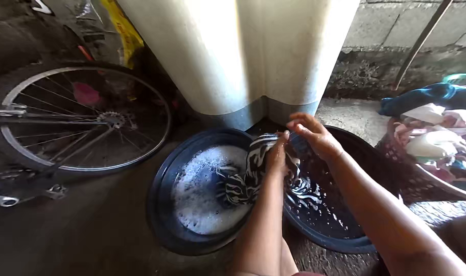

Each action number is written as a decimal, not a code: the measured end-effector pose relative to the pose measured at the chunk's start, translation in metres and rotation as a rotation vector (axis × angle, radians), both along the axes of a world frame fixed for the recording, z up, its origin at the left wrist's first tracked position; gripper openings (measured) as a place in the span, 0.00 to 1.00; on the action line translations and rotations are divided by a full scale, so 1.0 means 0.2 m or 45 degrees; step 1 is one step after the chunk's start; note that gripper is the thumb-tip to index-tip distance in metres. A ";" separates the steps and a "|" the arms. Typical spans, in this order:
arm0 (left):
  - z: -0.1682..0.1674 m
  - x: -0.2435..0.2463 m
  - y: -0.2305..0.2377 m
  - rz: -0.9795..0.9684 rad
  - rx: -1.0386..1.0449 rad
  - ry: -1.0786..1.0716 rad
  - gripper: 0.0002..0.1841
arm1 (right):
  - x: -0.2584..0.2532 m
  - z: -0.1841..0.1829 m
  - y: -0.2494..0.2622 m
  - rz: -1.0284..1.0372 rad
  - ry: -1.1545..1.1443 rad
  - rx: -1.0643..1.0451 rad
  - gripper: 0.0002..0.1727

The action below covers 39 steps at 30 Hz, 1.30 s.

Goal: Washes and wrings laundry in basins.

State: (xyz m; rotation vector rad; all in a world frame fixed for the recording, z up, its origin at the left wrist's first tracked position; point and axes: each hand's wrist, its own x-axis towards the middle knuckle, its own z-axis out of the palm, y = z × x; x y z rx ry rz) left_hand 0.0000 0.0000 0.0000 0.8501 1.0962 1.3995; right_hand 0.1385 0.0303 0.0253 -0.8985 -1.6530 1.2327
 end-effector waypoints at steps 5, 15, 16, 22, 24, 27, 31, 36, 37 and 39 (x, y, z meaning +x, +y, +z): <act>0.00 -0.01 -0.01 -0.376 0.222 -0.192 0.07 | -0.04 -0.30 -0.06 0.242 0.390 -0.389 0.52; -0.05 -0.02 0.05 -0.342 0.297 -0.164 0.11 | -0.03 -0.33 -0.15 0.378 0.070 -0.530 0.20; -0.05 -0.01 0.05 -0.288 0.251 -0.122 0.11 | -0.04 -0.31 -0.16 0.315 -0.029 -0.500 0.18; -0.05 0.08 0.05 -0.038 -0.002 -0.106 0.13 | -0.07 -0.24 -0.18 0.096 -0.627 -0.148 0.32; -0.06 0.10 0.05 0.026 -0.083 -0.120 0.15 | -0.08 -0.25 -0.17 0.027 -0.846 -0.160 0.28; -0.07 0.13 0.06 0.111 -0.195 -0.077 0.22 | -0.11 -0.21 -0.18 -0.105 -1.229 -0.313 0.24; -0.09 0.17 0.07 0.183 -0.294 -0.096 0.28 | -0.16 -0.19 -0.22 -0.242 -1.513 -0.299 0.23; -0.07 0.19 0.05 0.155 -0.347 -0.027 0.26 | -0.11 -0.28 -0.21 -0.391 -1.342 -0.246 0.22; -0.07 0.17 0.04 0.035 -0.284 0.029 0.25 | -0.08 -0.29 -0.19 -0.431 -1.179 -0.284 0.21; -0.06 0.13 0.02 -0.269 -0.093 0.204 0.24 | 0.00 -0.28 -0.14 -0.560 -0.831 -0.241 0.19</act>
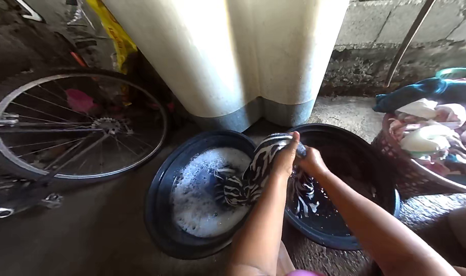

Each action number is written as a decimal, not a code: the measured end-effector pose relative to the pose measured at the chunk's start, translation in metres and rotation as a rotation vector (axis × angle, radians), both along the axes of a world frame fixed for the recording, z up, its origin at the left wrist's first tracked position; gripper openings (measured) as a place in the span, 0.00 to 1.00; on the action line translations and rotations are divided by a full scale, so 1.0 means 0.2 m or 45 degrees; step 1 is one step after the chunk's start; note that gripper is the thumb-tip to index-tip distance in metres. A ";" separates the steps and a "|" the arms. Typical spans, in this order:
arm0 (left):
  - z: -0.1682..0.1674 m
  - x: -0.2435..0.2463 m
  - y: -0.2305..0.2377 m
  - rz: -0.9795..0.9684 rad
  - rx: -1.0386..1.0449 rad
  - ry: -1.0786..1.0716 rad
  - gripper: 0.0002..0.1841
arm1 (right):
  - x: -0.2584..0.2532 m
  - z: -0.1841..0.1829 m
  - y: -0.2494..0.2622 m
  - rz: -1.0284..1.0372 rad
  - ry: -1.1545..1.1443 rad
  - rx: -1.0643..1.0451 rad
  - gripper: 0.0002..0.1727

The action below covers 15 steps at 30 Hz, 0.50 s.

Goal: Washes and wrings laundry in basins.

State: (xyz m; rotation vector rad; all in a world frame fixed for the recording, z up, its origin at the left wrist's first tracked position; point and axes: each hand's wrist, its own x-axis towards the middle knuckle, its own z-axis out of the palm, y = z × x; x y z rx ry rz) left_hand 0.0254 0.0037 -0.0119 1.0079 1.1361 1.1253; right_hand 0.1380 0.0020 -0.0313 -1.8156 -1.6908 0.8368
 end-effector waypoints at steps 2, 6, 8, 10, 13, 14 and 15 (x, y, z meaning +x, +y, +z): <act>0.01 -0.03 -0.02 -0.240 0.107 0.207 0.23 | 0.07 0.06 0.03 -0.113 0.229 0.140 0.16; -0.06 -0.05 0.00 -0.691 0.182 0.613 0.48 | 0.08 0.28 0.02 -0.139 0.549 0.254 0.08; -0.04 -0.03 -0.01 -0.621 0.152 0.449 0.47 | 0.06 0.34 0.01 -0.049 0.630 0.261 0.05; -0.01 -0.03 -0.02 -0.597 0.128 0.189 0.35 | 0.03 0.39 -0.02 0.008 0.694 0.234 0.05; 0.01 -0.05 -0.03 -0.576 0.137 0.032 0.23 | -0.03 0.42 -0.03 0.074 0.716 0.238 0.06; 0.00 -0.04 -0.04 -0.510 0.169 -0.003 0.22 | -0.05 0.43 -0.03 0.092 0.700 0.248 0.06; -0.02 -0.03 -0.04 -0.438 0.203 -0.038 0.22 | -0.07 0.44 -0.03 0.107 0.664 0.255 0.05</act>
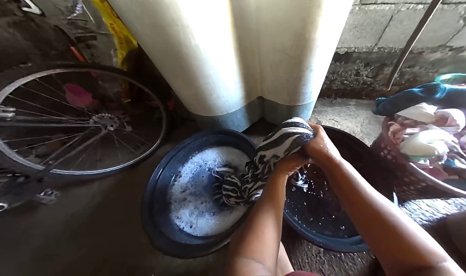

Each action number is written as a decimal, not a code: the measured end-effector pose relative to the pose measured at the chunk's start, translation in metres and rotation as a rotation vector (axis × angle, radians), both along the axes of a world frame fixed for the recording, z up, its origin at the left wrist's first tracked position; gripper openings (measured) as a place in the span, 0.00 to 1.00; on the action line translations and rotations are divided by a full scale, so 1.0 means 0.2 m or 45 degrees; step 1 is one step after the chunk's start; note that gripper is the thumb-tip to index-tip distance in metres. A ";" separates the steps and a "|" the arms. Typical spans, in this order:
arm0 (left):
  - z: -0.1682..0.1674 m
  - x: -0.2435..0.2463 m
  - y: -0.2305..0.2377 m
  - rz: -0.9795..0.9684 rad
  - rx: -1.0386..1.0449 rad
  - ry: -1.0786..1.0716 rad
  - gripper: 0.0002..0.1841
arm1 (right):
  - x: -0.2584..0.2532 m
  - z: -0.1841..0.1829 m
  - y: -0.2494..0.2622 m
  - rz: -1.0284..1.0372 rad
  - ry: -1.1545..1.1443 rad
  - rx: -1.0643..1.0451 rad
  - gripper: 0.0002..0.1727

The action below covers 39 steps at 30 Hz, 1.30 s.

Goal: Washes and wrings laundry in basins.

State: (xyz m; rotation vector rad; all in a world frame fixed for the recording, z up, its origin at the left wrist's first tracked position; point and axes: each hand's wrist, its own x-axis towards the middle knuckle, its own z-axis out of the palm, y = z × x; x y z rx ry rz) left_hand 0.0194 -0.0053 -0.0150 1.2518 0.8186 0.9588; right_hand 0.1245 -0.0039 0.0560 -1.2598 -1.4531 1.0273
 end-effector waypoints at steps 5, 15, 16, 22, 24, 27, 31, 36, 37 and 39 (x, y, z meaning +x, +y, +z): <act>-0.05 0.08 -0.02 0.284 -0.012 -0.129 0.29 | -0.09 0.00 0.06 0.012 -0.200 0.037 0.03; -0.06 0.18 -0.11 0.517 0.175 0.241 0.24 | -0.14 -0.03 0.10 -0.052 -0.406 -0.033 0.04; -0.04 0.19 -0.12 0.542 0.127 0.221 0.23 | -0.15 -0.02 0.10 -0.031 -0.439 -0.040 0.04; 0.14 0.11 -0.09 0.958 -0.058 0.133 0.25 | -0.29 0.14 0.09 0.302 0.023 -0.170 0.03; 0.21 0.04 -0.08 1.154 0.128 -0.018 0.23 | -0.33 0.24 0.05 0.446 0.293 -0.081 0.08; 0.27 -0.04 -0.11 1.211 0.282 0.201 0.17 | -0.33 0.32 0.06 0.996 0.377 0.144 0.31; 0.21 -0.03 -0.15 0.709 0.118 0.932 0.17 | -0.36 0.24 0.16 1.140 -0.391 0.188 0.55; 0.07 0.00 -0.15 0.218 0.024 1.184 0.27 | -0.38 -0.01 0.22 0.768 -0.941 -0.033 0.46; 0.05 0.01 -0.15 0.221 -0.055 1.118 0.27 | -0.38 -0.03 0.21 0.748 -0.954 -0.037 0.44; 0.03 0.02 -0.15 0.400 -0.193 0.735 0.22 | -0.35 -0.05 0.20 0.677 -0.894 0.008 0.37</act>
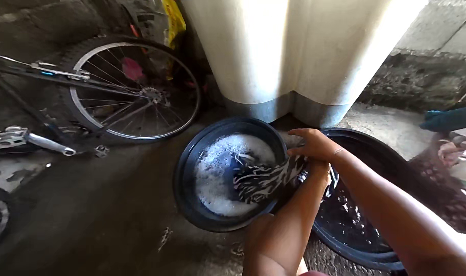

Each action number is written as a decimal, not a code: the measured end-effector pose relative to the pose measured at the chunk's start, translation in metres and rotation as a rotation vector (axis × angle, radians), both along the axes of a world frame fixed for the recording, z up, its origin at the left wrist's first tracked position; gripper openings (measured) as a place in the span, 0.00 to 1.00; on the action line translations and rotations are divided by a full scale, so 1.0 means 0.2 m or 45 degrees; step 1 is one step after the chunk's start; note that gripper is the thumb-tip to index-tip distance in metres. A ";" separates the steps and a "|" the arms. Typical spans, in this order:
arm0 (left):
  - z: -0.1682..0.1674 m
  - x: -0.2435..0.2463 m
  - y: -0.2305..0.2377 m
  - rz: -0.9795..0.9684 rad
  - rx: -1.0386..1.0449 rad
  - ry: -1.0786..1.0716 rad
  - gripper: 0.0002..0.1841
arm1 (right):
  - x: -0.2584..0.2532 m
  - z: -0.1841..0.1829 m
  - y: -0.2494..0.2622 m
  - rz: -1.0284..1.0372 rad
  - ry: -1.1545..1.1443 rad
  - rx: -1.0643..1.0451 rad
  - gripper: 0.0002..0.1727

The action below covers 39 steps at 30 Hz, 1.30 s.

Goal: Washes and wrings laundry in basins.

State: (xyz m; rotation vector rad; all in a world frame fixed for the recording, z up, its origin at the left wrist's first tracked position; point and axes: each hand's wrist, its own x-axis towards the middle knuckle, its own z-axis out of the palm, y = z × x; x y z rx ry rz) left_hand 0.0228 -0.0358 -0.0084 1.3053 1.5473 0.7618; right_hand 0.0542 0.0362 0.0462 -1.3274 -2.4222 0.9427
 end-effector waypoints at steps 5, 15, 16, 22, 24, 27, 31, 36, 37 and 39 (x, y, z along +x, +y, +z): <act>0.01 0.00 0.07 0.231 -0.054 -0.422 0.18 | 0.17 -0.02 0.02 -0.233 0.561 -0.010 0.23; 0.04 -0.15 0.20 0.117 0.154 -1.306 0.09 | 0.42 -0.63 -0.13 0.120 1.402 -0.891 0.47; 0.02 -0.16 0.21 0.114 0.188 -1.284 0.09 | 0.42 -0.63 -0.13 0.140 1.348 -0.904 0.40; 0.01 -0.12 0.25 0.319 0.082 -1.148 0.13 | 0.35 -0.48 -0.15 -0.209 0.857 -0.800 0.22; 0.00 -0.10 0.26 0.425 0.069 -1.094 0.15 | 0.32 -0.45 -0.17 -0.272 0.714 -0.627 0.20; -0.03 -0.08 0.28 0.540 0.095 -0.956 0.17 | 0.29 -0.42 -0.17 -0.342 0.389 -0.364 0.25; -0.06 -0.04 0.30 0.653 0.071 -0.925 0.19 | 0.26 -0.38 -0.16 -0.487 -0.164 -0.285 0.23; -0.08 0.02 0.31 0.795 -0.001 -0.911 0.22 | 0.21 -0.34 -0.23 -0.619 -0.556 -0.083 0.23; -0.07 0.04 0.31 0.821 -0.023 -0.922 0.22 | 0.21 -0.38 -0.24 -0.651 -0.557 0.018 0.22; -0.05 0.05 0.29 0.851 -0.068 -0.976 0.23 | 0.23 -0.44 -0.24 -0.686 -0.472 0.104 0.22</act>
